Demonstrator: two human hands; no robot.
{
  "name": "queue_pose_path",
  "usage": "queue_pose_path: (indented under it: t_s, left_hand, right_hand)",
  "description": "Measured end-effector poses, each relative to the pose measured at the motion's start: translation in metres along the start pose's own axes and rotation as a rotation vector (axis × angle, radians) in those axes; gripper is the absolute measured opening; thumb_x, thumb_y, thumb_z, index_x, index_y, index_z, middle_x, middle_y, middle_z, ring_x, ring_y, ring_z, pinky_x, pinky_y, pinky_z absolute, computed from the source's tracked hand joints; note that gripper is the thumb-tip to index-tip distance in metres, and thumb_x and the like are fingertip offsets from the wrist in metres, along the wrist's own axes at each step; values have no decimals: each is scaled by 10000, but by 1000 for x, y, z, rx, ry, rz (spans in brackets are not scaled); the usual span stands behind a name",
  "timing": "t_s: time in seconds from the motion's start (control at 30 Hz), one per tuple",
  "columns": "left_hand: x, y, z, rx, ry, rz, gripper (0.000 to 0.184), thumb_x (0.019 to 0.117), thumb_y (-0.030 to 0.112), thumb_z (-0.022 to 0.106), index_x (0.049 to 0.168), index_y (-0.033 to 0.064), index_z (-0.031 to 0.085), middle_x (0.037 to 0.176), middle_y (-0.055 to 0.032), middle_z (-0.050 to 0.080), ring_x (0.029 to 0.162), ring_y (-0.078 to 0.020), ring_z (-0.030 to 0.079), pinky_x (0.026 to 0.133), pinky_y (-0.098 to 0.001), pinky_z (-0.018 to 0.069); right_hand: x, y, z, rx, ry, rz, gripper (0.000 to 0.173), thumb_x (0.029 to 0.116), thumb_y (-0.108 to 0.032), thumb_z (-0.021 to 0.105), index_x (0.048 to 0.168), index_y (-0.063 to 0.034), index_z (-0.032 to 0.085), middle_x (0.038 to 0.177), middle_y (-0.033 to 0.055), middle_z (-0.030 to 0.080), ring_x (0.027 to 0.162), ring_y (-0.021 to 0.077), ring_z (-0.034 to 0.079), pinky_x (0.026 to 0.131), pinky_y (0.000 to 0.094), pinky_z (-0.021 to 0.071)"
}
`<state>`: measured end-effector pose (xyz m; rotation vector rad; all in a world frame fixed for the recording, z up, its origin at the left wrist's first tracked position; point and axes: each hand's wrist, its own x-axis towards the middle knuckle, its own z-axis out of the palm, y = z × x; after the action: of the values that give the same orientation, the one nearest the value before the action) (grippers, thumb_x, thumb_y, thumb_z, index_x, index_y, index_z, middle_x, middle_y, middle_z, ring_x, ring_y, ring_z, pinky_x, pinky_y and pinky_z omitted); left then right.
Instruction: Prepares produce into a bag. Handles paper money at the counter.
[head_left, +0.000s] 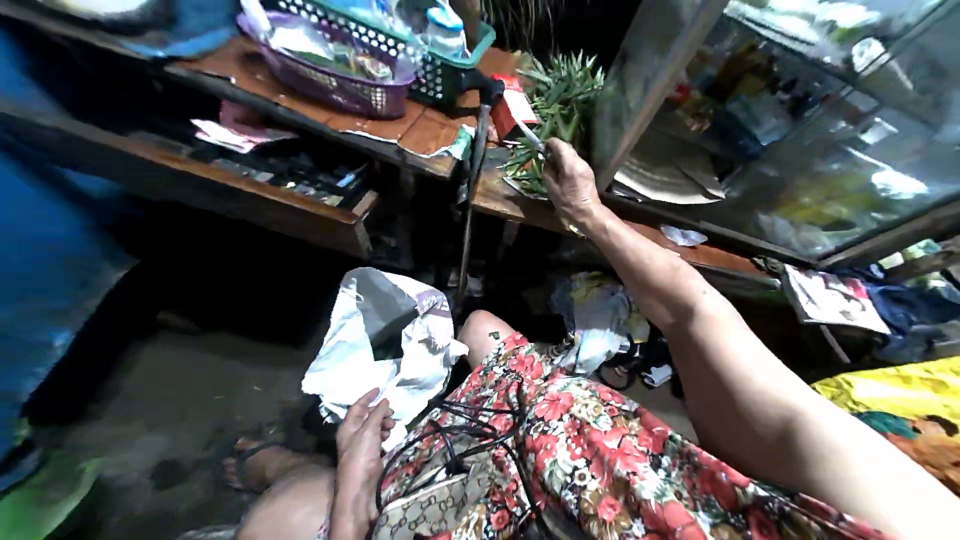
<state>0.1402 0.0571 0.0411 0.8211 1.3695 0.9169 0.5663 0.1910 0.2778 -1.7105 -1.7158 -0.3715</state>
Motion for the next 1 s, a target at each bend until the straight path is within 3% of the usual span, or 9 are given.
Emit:
queue_pose_path:
  t_s: [0.13,0.3,0.47,0.53,0.67,0.8,1.0]
  left_hand:
    - [3,-6,-3,-21,1,11,342,1005,26,555,1344,-13,534,720,8,590,527,-27,553,479,-166,467]
    - [-3,-2,-2,-34,8,17,337,1005,15,546,1341,-19,534,709,18,588,523,-17,541,479,-155,456]
    - [-7,0,-8,-11,-4,22,365,1019,65,552,1374,-17,515,784,-11,593,566,-40,540,524,-187,471]
    - [-7,-1,-10,-27,-14,36,373,1018,67,553,1377,-24,509,790,-19,598,568,-47,543,522,-193,473]
    - [-6,-1,-12,-13,-27,27,401,1019,82,565,1400,-23,502,822,-35,614,592,-61,549,541,-210,478]
    - [-7,-4,-12,-41,-52,47,380,998,123,592,1353,-8,561,897,-62,644,666,-96,574,600,-257,501]
    - [-11,1,-11,-112,-174,103,335,1053,236,554,1264,-18,611,941,-86,672,724,-124,625,675,-301,547]
  right_hand:
    - [-8,-7,-3,130,66,-8,378,926,-18,620,1297,49,620,1137,206,702,987,294,708,898,444,578]
    - [-16,-34,-9,417,51,160,382,940,-14,575,1317,36,609,1141,185,701,970,227,695,887,401,568]
    - [-42,-81,-2,898,3,298,354,956,6,608,1306,50,575,1023,115,705,799,122,674,721,300,588]
    - [-56,-102,4,1010,-46,372,359,940,28,614,1296,43,570,938,86,687,682,101,628,602,265,550]
    - [-87,-138,26,1140,-211,479,334,941,23,621,1273,30,578,954,92,682,709,129,639,645,297,569]
    - [-130,-170,59,1043,-493,516,351,976,-117,650,1321,-71,599,985,90,696,726,149,642,652,334,570]
    - [-181,-215,103,876,-902,494,393,962,-76,624,1334,39,568,963,131,686,745,163,653,688,351,575]
